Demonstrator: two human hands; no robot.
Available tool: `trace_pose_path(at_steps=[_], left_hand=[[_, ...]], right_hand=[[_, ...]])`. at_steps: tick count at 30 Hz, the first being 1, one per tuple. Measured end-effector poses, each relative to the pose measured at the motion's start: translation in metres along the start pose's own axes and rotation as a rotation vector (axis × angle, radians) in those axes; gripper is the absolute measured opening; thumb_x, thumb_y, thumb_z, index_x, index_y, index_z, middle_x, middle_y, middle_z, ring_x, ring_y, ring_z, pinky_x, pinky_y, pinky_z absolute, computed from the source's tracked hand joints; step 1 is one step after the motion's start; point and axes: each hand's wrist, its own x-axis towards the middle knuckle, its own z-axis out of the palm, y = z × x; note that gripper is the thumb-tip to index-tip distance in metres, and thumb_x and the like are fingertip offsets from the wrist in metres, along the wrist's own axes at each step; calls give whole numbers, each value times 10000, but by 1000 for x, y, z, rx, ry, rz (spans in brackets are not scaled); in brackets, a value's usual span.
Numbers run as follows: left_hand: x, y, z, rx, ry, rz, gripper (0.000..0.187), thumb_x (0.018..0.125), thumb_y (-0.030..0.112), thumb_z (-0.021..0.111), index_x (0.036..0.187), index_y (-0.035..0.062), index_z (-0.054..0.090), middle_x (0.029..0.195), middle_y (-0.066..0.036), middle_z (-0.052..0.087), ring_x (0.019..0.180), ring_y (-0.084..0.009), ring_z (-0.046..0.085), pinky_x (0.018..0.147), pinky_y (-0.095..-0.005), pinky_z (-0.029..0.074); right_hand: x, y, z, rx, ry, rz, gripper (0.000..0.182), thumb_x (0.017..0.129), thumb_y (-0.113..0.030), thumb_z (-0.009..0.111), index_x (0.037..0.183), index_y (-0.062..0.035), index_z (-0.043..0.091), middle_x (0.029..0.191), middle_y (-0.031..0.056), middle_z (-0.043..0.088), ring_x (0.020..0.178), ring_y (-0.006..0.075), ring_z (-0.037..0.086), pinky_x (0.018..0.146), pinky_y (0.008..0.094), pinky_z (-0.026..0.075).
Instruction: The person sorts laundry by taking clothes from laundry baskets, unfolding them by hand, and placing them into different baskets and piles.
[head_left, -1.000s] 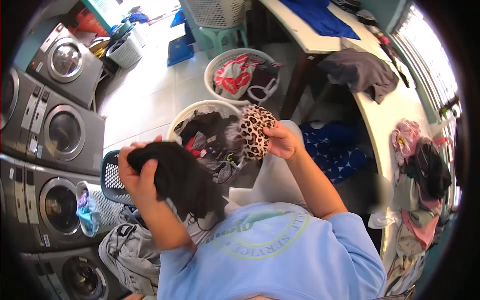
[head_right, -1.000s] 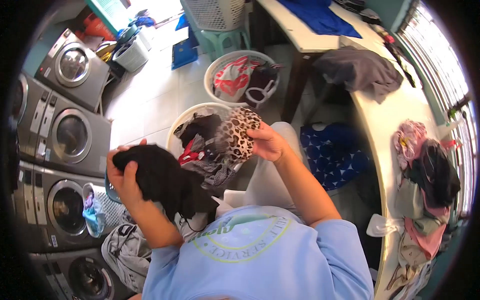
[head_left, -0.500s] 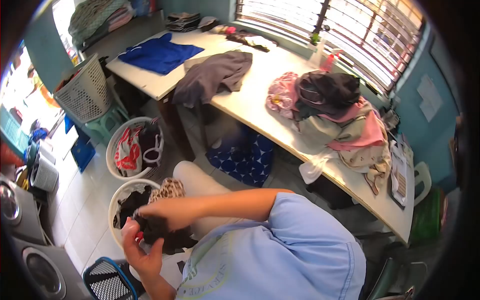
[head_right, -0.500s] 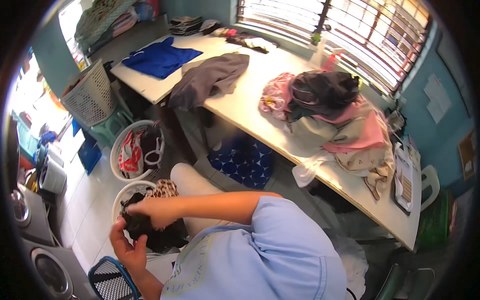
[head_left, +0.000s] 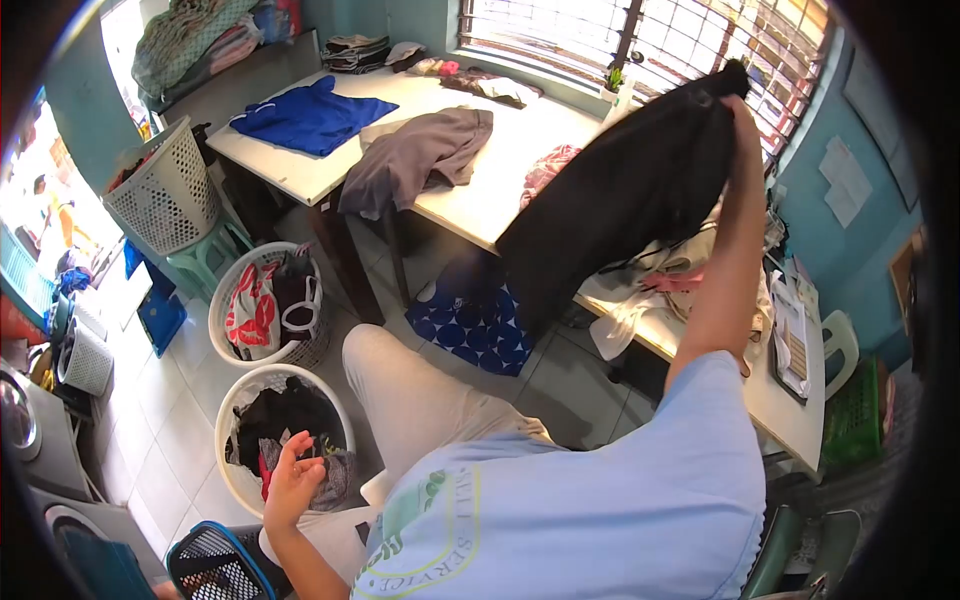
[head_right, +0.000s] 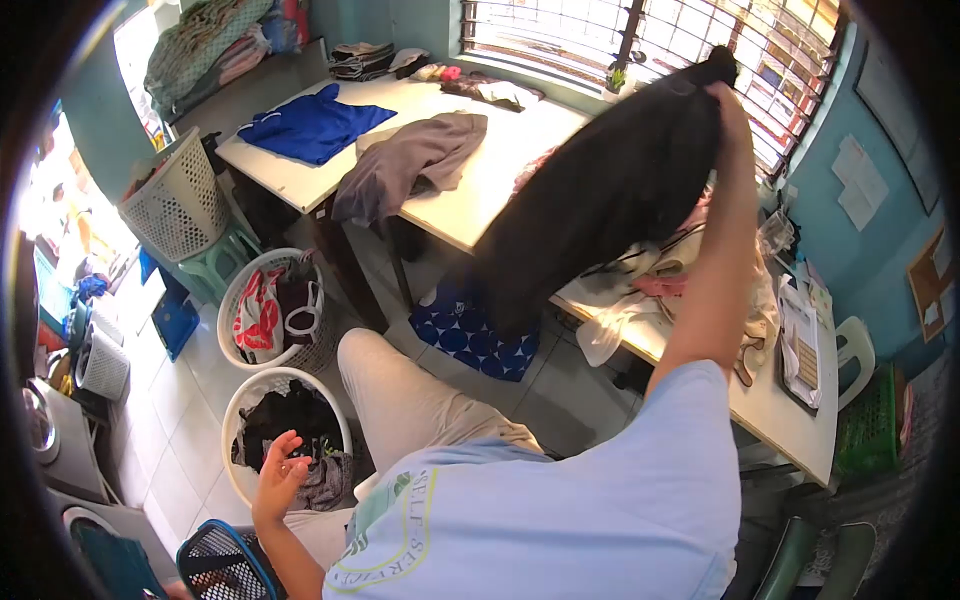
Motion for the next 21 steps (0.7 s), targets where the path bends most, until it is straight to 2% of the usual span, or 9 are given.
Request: trace_pose_path(at_steps=[1,3,6,9,12,14,17,20,21], left_hand=[[7,-17,-9,-8,3,-72,606,841,140,665,1369,64,378,1278,-85,457,932,-127,551,789,-257,470],[21,-71,-28,31,74,-149,468,879,154,627,1302,46,455,1110,-54,554,823,-88,545,702,-229,464],[35,-130,-49,-17,204,-339,463,880,247,643,1271,49,493,974,-21,594,753,-85,539,612,-228,447],[31,-176,-65,10,316,-383,490,853,349,667,1210,36,542,853,-16,609,656,-99,541,531,-255,434],[31,-258,-92,277,433,-415,460,787,288,709,1122,-7,599,880,-107,662,731,-202,622,652,-346,498],[24,-270,-92,619,451,-566,458,770,276,713,1109,-14,610,1100,-220,636,1083,-331,596,931,-401,453],[30,-268,-72,792,198,-686,829,649,543,760,1291,82,512,1219,-243,564,1135,-355,553,963,-421,436],[34,-250,-36,880,64,-555,838,636,559,755,1318,151,488,1235,-239,552,1164,-332,538,976,-467,414],[41,-264,-38,858,-65,-551,775,665,538,739,1290,139,515,1221,-234,562,1156,-330,543,967,-460,421]], right_hand=[[10,7,-23,-409,422,-73,412,792,-387,608,923,3,629,792,101,657,651,215,624,598,311,506],[73,69,-135,-1524,594,37,678,798,-536,597,1173,26,548,1185,255,575,1081,378,575,961,465,421],[37,121,-135,-1361,350,-220,863,844,-702,402,1436,-80,311,1426,259,346,1346,398,296,1097,449,253],[11,161,-114,-1920,-208,-354,562,917,-539,440,1383,-225,423,1400,151,424,1292,354,382,1058,433,320],[80,201,-183,-1970,-272,-543,618,915,-593,364,1424,-243,352,1386,164,430,1263,348,410,1033,459,339],[49,152,-109,-2010,-54,126,609,899,-618,372,1387,-258,432,1392,220,407,1268,376,406,1016,455,343],[37,136,-63,-2166,65,-198,651,866,-680,377,1354,-262,478,1393,229,405,1271,370,409,1024,451,341],[-4,128,13,-2074,185,-536,583,896,-596,440,1344,-226,493,1406,177,416,1287,343,401,1048,436,325],[-18,131,40,-1829,-29,-788,491,917,-476,485,1319,-196,517,1371,161,460,1281,339,411,1052,447,320]])
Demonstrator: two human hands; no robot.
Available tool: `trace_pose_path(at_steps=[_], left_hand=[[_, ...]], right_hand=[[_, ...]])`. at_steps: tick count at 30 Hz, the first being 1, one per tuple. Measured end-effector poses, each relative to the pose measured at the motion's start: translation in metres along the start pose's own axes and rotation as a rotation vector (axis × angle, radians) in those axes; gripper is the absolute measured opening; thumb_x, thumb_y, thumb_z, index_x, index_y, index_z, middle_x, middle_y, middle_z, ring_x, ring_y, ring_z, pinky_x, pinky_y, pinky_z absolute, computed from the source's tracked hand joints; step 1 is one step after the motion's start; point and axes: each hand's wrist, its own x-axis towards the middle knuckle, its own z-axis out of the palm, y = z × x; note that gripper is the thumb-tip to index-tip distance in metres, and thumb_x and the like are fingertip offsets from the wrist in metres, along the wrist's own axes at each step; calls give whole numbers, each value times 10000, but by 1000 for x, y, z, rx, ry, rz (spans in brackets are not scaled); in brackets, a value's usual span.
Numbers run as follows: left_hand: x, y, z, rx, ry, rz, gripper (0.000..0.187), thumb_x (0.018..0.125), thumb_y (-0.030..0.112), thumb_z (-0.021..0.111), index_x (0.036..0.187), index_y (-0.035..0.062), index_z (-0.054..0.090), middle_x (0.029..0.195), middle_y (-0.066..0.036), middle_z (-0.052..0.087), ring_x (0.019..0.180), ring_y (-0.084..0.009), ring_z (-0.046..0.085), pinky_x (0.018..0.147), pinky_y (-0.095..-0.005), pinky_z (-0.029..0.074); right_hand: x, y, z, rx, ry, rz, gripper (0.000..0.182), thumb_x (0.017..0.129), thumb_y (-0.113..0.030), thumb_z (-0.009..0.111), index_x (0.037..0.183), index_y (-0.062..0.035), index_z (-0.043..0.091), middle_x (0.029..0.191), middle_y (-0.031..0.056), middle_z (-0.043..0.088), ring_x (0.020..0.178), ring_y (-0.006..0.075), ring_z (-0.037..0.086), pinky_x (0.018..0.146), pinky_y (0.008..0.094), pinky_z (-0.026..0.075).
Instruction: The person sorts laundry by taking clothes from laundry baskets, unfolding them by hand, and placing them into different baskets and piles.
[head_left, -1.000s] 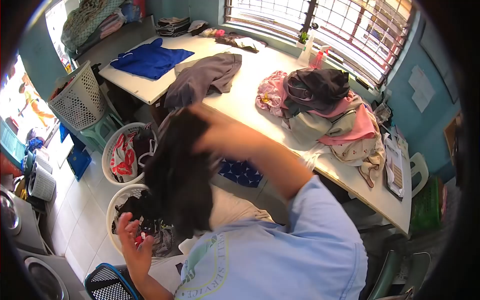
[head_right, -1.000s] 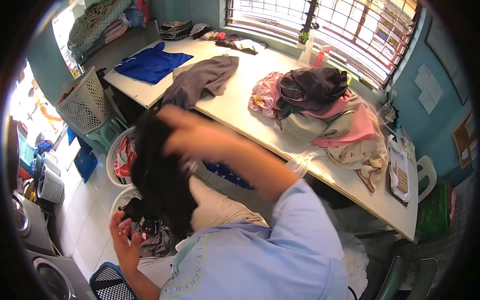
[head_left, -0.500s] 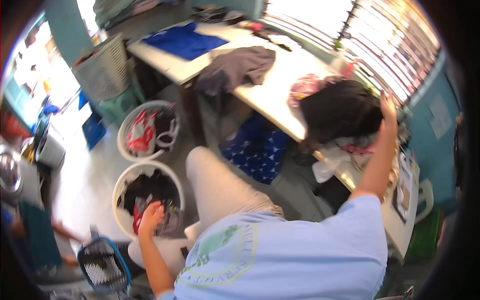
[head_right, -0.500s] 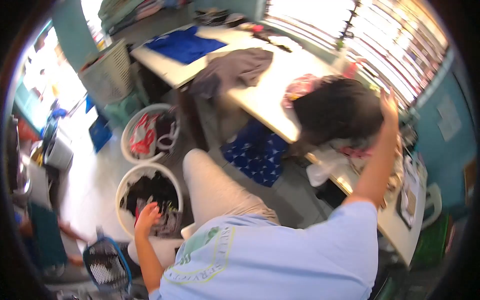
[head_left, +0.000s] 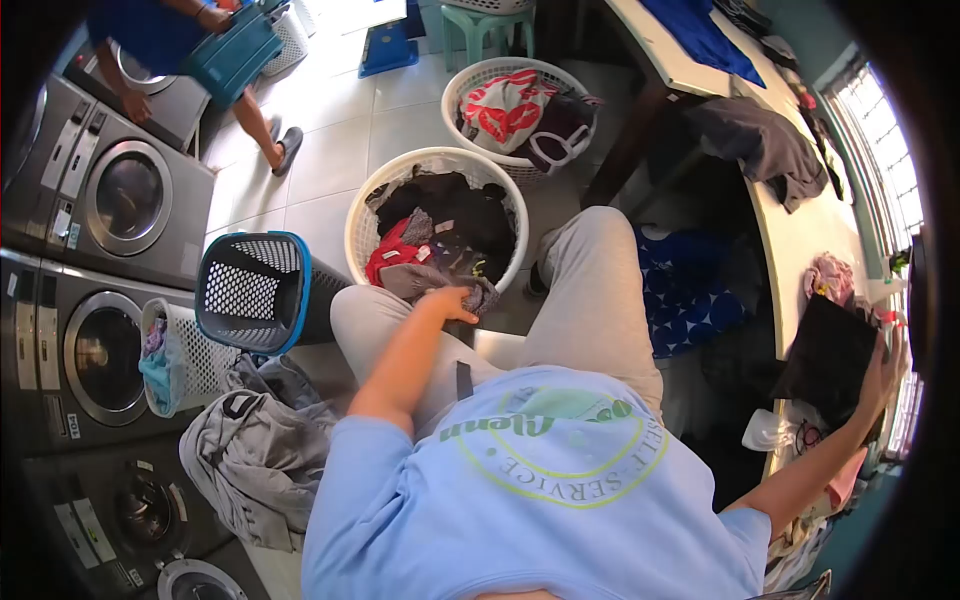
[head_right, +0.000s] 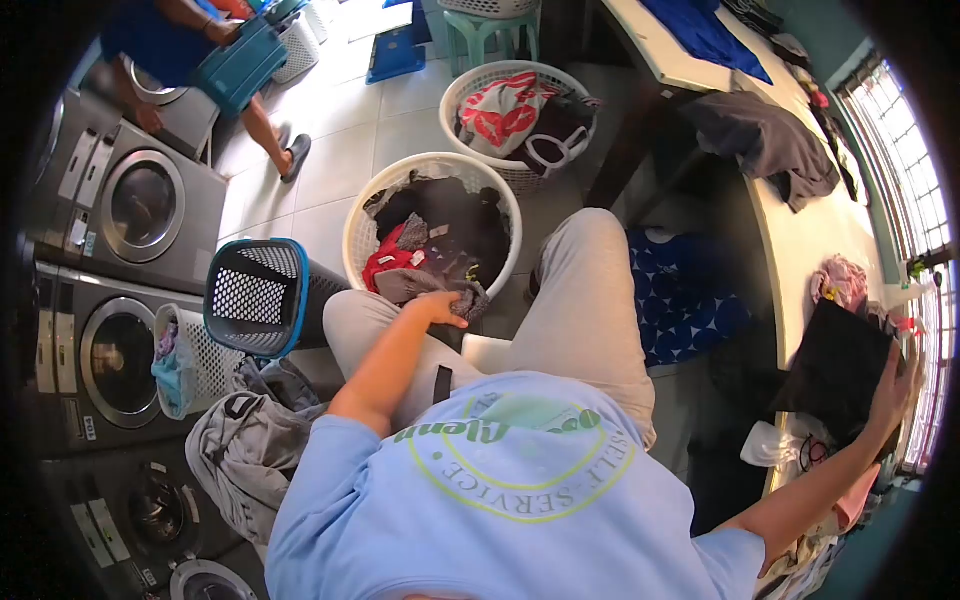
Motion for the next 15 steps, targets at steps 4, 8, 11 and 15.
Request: trace_pose_path(at_steps=[4,8,11,15], left_hand=[[16,-1,-10,0,29,12,555,772,438,671,1189,80,591,1152,-224,600,1114,-337,566,928,-436,447],[-20,0,-44,-210,414,-108,449,844,388,610,1114,30,618,1046,-236,634,1024,-379,599,868,-449,466],[-54,-2,-71,-513,838,-73,442,887,391,563,1079,-3,616,950,-239,654,937,-410,619,811,-467,471],[-106,54,-81,-816,1142,162,370,932,311,538,1016,-38,624,861,-209,668,835,-329,660,754,-375,485]], right_hand=[[-14,-139,-93,465,-21,-349,344,914,-165,573,1251,-95,561,1342,139,501,1299,307,405,1083,417,288],[-35,-207,-136,997,-372,-413,373,842,-8,595,1214,-32,576,1339,132,507,1303,271,410,1086,374,276],[-52,-251,-149,1316,-593,-435,406,781,30,623,1184,-8,587,1287,165,544,1251,272,471,1059,357,320],[-76,-315,-156,1389,-716,-688,401,727,-22,684,1121,-4,612,1179,184,599,1168,329,530,1012,382,387]])
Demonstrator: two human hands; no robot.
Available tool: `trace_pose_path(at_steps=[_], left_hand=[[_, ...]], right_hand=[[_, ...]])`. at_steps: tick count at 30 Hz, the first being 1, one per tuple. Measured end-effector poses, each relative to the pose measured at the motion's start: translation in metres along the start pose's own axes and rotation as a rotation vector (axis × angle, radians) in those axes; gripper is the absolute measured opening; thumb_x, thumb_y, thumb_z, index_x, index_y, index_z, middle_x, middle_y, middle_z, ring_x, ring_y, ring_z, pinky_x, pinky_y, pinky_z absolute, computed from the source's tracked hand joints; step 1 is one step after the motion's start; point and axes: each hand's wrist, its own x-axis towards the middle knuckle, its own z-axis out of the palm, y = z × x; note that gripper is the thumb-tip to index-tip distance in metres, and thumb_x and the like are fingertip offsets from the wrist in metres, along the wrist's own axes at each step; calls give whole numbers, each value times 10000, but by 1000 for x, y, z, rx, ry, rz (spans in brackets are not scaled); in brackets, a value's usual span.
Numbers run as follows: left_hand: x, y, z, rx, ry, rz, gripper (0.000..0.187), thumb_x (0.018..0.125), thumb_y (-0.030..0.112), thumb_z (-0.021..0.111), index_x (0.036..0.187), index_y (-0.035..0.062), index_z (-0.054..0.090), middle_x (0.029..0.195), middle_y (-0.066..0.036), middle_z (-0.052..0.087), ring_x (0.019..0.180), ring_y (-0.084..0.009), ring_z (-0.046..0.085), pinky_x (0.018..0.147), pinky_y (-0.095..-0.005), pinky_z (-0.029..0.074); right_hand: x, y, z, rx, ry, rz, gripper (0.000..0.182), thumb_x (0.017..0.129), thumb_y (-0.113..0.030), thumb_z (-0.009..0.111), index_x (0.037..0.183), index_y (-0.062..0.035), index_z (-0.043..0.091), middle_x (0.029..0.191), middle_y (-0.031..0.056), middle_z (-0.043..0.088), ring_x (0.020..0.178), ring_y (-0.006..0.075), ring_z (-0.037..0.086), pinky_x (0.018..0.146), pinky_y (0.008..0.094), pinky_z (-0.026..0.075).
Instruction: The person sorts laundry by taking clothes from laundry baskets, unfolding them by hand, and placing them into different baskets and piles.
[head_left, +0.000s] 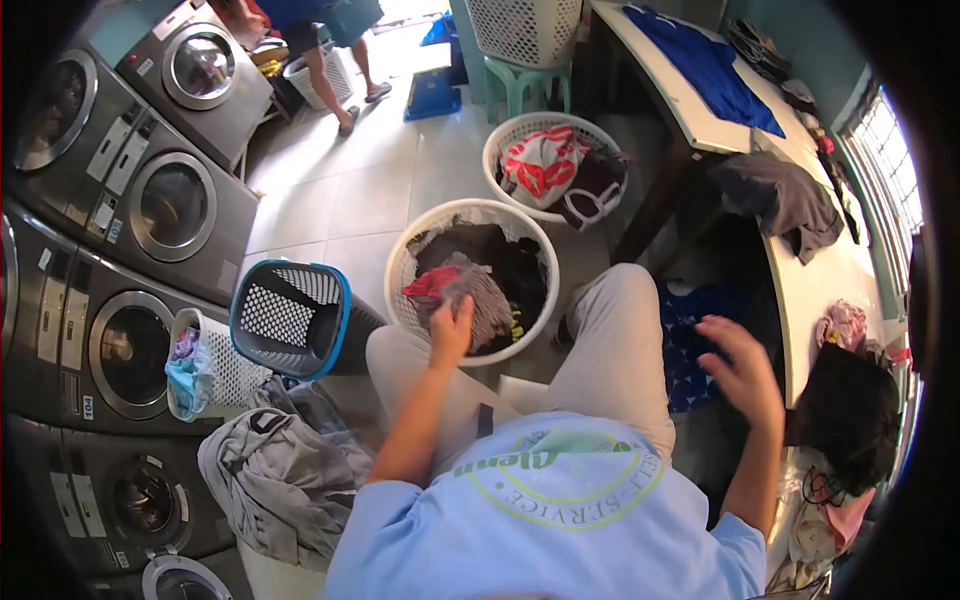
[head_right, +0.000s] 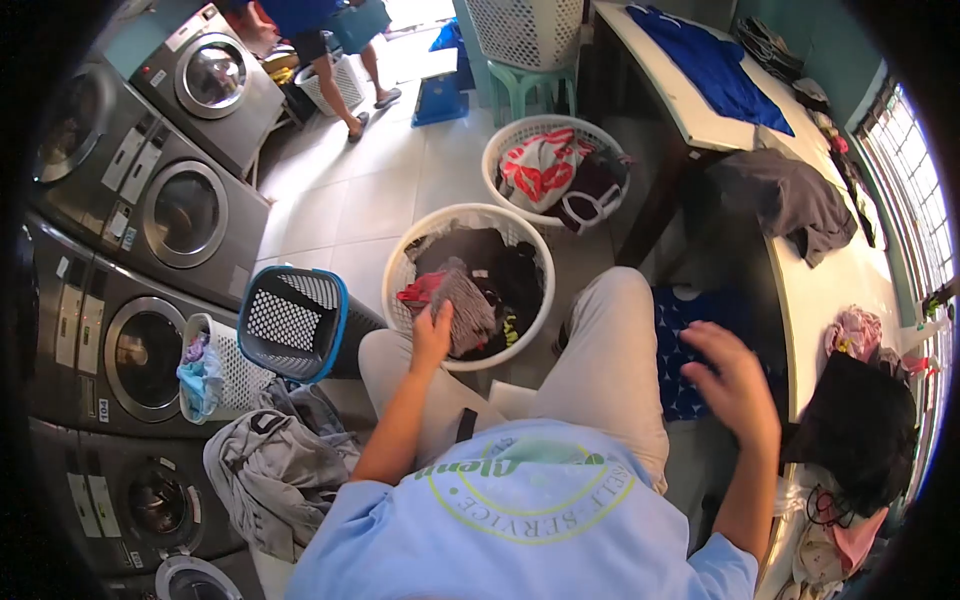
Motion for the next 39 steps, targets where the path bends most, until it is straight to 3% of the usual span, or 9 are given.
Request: trace_pose_path(at_steps=[5,8,9,11,14,19,29,37,39], left_hand=[[-21,133,-22,-259,-194,99,327,945,250,526,1060,-44,615,869,-96,665,843,-123,588,753,-296,465],[-32,147,-38,-568,-76,189,285,943,187,498,1128,-14,579,972,-104,664,896,-197,620,759,-319,476],[-35,151,-50,-259,101,292,286,939,184,511,1122,-22,588,1005,-115,660,925,-197,626,807,-327,487],[-32,168,-84,33,298,489,329,943,197,505,1179,-27,548,1114,-137,624,994,-229,624,882,-361,499],[-41,190,-108,-671,710,599,614,919,388,487,1340,-43,371,1348,-219,439,1154,-332,528,954,-491,453],[-45,220,-161,-498,722,589,616,921,397,492,1334,-46,380,1336,-212,450,1153,-326,527,959,-479,449],[-41,233,-197,-400,686,463,621,926,417,504,1320,-52,398,1312,-197,474,1152,-313,524,968,-456,439],[-31,245,-221,-298,761,336,627,929,432,513,1310,-56,413,1293,-185,493,1151,-302,521,976,-438,432],[-28,252,-227,-247,788,261,629,930,436,515,1307,-58,417,1289,-182,497,1151,-300,521,978,-433,430]], right_hand=[[45,9,111,220,-339,-235,642,774,-126,723,1332,-36,420,1349,212,438,1195,365,483,1002,384,397],[71,7,196,261,-298,-277,832,707,-158,779,1395,-71,320,1447,271,244,1301,421,336,1045,396,358],[80,5,220,276,-321,-225,873,682,-174,796,1400,-80,307,1471,282,182,1332,443,278,1066,398,335],[95,17,286,93,-234,-196,813,651,-204,807,1336,-87,383,1402,263,295,1276,450,336,1027,467,343],[118,-23,297,151,-117,-434,698,636,-158,812,1221,-23,456,1316,243,370,1223,454,370,1037,461,326],[134,-54,326,304,30,-728,563,648,-158,775,1143,-83,516,1071,215,469,978,412,471,854,490,384],[162,-119,218,333,-15,-729,690,537,53,713,1175,-65,478,1077,156,479,973,355,533,802,380,490],[180,-189,107,433,797,-1081,515,557,111,649,1044,-32,564,1071,188,486,834,311,546,720,380,481],[205,-174,126,423,680,-1017,526,570,102,664,1068,-27,552,1160,216,420,848,320,561,744,394,493]])
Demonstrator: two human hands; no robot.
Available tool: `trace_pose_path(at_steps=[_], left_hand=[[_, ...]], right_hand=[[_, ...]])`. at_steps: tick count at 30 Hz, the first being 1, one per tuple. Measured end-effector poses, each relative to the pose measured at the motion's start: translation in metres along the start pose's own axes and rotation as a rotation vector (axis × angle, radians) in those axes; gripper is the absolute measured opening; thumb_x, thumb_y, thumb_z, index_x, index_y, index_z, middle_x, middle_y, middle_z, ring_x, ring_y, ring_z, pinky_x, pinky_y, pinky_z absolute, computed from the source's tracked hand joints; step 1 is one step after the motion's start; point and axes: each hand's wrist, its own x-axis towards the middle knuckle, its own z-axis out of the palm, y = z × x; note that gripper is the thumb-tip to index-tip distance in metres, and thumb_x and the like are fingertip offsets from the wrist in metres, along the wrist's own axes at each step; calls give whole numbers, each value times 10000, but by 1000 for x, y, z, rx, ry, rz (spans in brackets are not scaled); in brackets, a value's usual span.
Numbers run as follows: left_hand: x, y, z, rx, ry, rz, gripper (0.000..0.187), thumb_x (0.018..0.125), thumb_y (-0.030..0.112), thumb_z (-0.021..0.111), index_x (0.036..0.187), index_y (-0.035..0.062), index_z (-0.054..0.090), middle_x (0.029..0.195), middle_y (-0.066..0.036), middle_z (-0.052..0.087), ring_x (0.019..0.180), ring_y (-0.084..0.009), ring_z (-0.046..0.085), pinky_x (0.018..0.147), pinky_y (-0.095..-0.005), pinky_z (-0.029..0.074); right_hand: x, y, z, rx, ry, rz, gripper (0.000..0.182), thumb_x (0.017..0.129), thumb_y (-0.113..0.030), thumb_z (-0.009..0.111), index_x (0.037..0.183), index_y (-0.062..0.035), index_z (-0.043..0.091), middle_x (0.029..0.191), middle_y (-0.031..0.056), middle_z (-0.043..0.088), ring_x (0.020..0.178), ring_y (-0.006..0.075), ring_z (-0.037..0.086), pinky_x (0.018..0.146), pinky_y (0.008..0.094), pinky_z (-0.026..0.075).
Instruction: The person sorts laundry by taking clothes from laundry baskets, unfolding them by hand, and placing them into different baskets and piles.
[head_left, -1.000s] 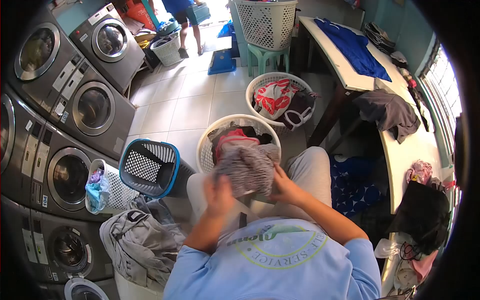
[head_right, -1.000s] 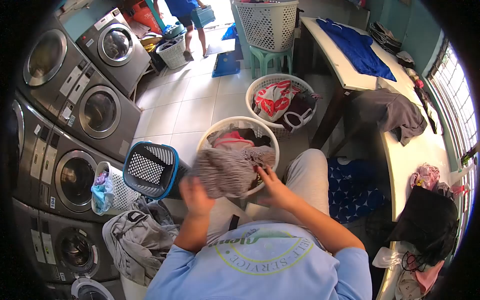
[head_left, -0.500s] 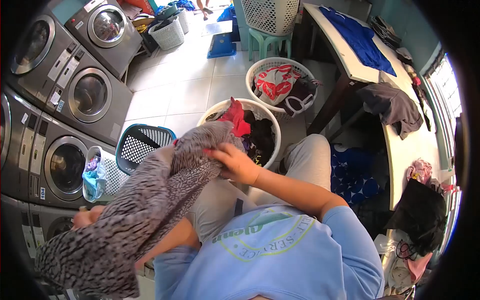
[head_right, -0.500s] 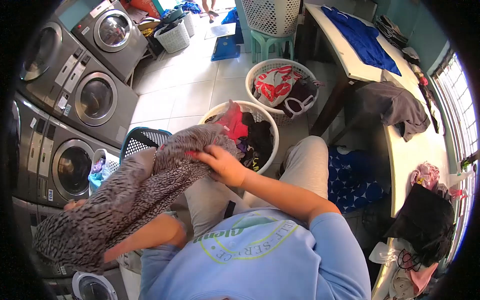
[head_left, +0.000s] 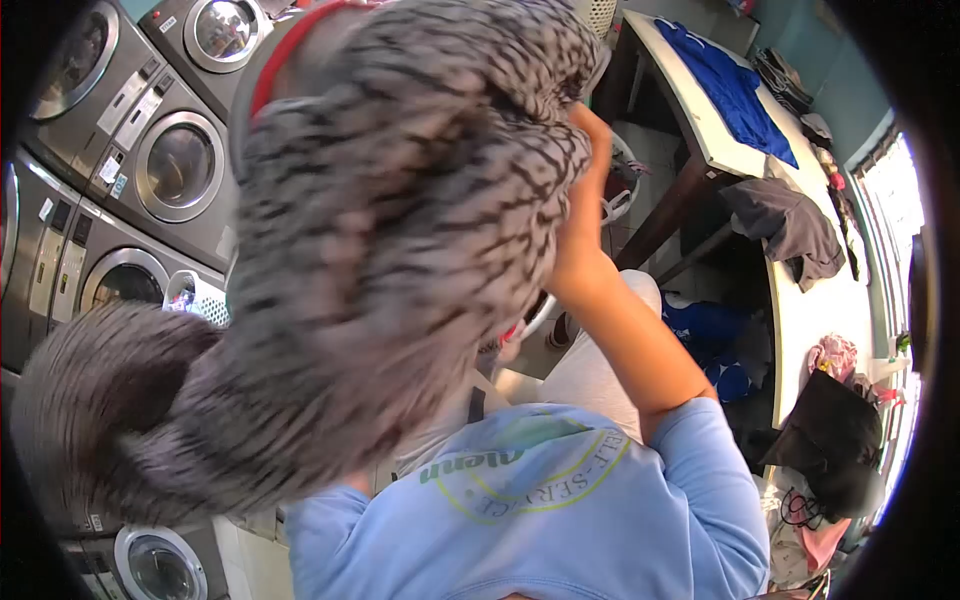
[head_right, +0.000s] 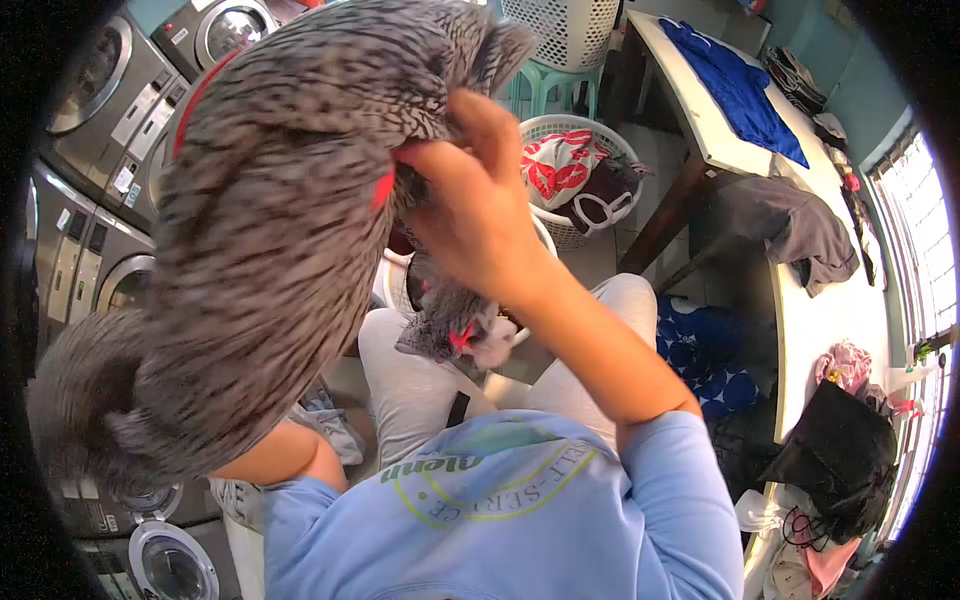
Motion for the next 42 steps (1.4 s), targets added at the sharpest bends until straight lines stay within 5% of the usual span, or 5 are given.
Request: trace_pose_path(at_steps=[19,22,25,36,42], left_hand=[[7,-60,-67,43,84,-81,634,967,497,360,1359,0,342,1324,-194,467,1189,-314,493,983,-472,441],[23,-97,-105,-232,252,-139,711,927,550,429,1357,-10,353,1322,-193,470,1177,-316,500,994,-490,426],[18,-128,-89,187,407,-495,675,943,540,411,1331,-13,408,1303,-183,496,1153,-317,528,975,-447,442],[-44,-173,-78,1438,-885,-218,542,641,391,790,988,3,639,1131,-204,577,985,-388,570,848,-442,454],[-133,-213,13,1099,-1128,-11,590,695,432,751,1163,98,624,1407,-221,387,1332,-410,290,1038,-607,231]], right_hand=[[-91,98,-75,126,-575,564,205,704,153,554,824,2,623,1002,138,666,998,249,625,875,327,483],[-114,132,-68,231,273,788,204,811,-33,682,997,-4,602,1006,121,633,982,245,600,825,358,492],[-241,193,-78,-382,-266,1347,659,835,-499,636,1200,37,518,1261,222,521,1151,352,518,947,418,432],[-356,128,-26,-114,-542,2004,817,710,-589,706,1224,17,517,1349,242,433,1217,336,474,1040,314,361],[-398,109,-6,-547,-1061,1256,556,796,-517,636,1172,-115,556,1318,196,474,1370,363,223,973,727,236]])
